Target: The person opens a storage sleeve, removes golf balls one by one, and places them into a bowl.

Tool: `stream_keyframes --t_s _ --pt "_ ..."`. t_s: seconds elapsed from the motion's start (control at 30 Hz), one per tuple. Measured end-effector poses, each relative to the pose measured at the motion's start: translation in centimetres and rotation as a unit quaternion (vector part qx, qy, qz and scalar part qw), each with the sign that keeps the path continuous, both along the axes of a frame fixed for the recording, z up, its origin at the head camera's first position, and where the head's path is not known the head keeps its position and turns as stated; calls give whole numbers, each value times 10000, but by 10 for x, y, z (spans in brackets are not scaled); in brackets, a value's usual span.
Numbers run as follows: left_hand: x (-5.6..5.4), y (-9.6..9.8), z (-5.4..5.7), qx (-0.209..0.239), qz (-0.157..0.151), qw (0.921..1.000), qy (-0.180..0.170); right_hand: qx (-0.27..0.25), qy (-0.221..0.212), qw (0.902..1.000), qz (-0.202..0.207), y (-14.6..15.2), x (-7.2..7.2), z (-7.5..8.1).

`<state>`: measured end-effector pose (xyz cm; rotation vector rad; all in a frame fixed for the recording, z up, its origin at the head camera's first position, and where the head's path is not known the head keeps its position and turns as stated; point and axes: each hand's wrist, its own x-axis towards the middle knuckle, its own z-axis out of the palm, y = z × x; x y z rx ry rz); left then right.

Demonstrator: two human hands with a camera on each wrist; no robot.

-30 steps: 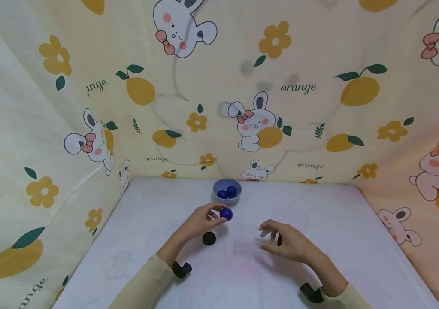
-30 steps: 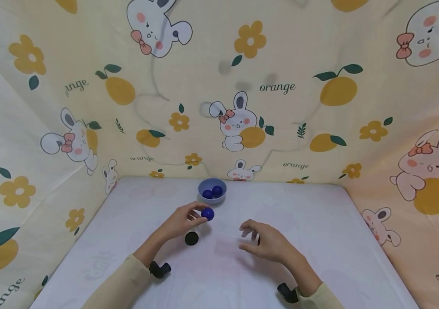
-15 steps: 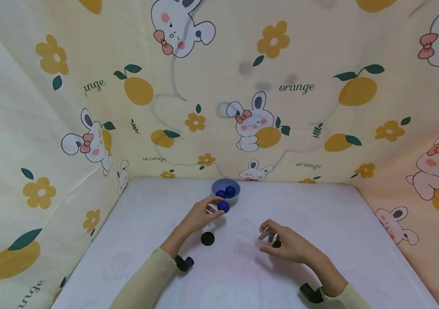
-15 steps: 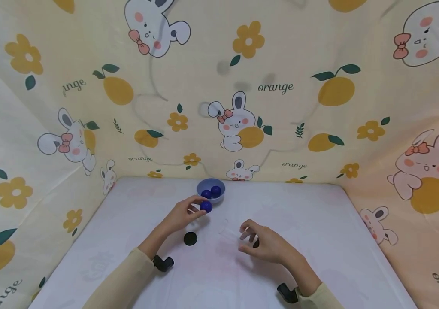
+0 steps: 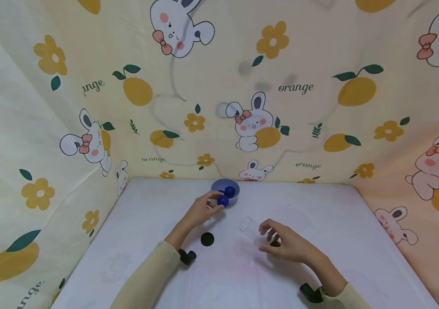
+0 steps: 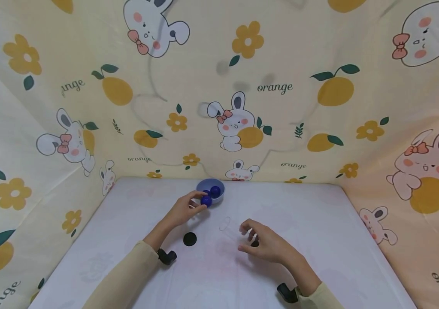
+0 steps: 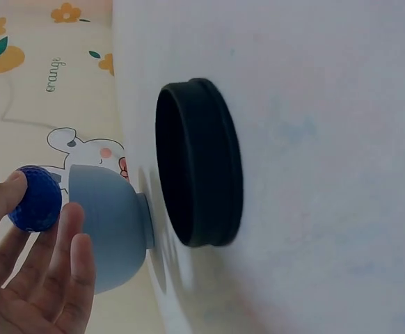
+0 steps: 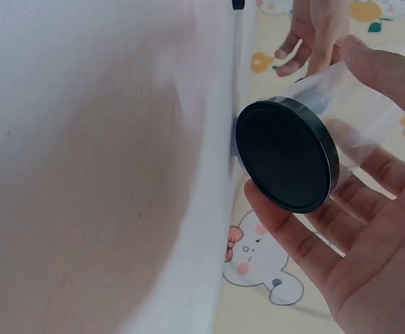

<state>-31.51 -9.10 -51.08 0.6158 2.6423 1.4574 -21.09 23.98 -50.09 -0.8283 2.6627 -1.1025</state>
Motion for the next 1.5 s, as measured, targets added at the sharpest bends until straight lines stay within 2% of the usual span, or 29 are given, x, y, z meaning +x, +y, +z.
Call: stream_keyframes --t_s 0.2,0.53,0.83,1.17,1.3,1.5 --pt "-9 4 1 -50 103 9999 -121 -11 -7 10000 -15 0 0 2" --pt "-23 10 -1 -80 238 9997 -36 -66 61 9999 53 -2 2 2" --pt "-31 12 -2 -105 352 9993 -30 -61 53 10000 42 -2 1 5" --pt "-31 9 -4 -125 385 9992 49 -53 28 10000 63 -5 2 4" --pt "-28 5 -5 12 399 9992 73 -62 35 10000 57 -4 1 5" --pt "-22 1 -4 -64 333 9994 111 -229 45 9997 70 -2 -2 5"
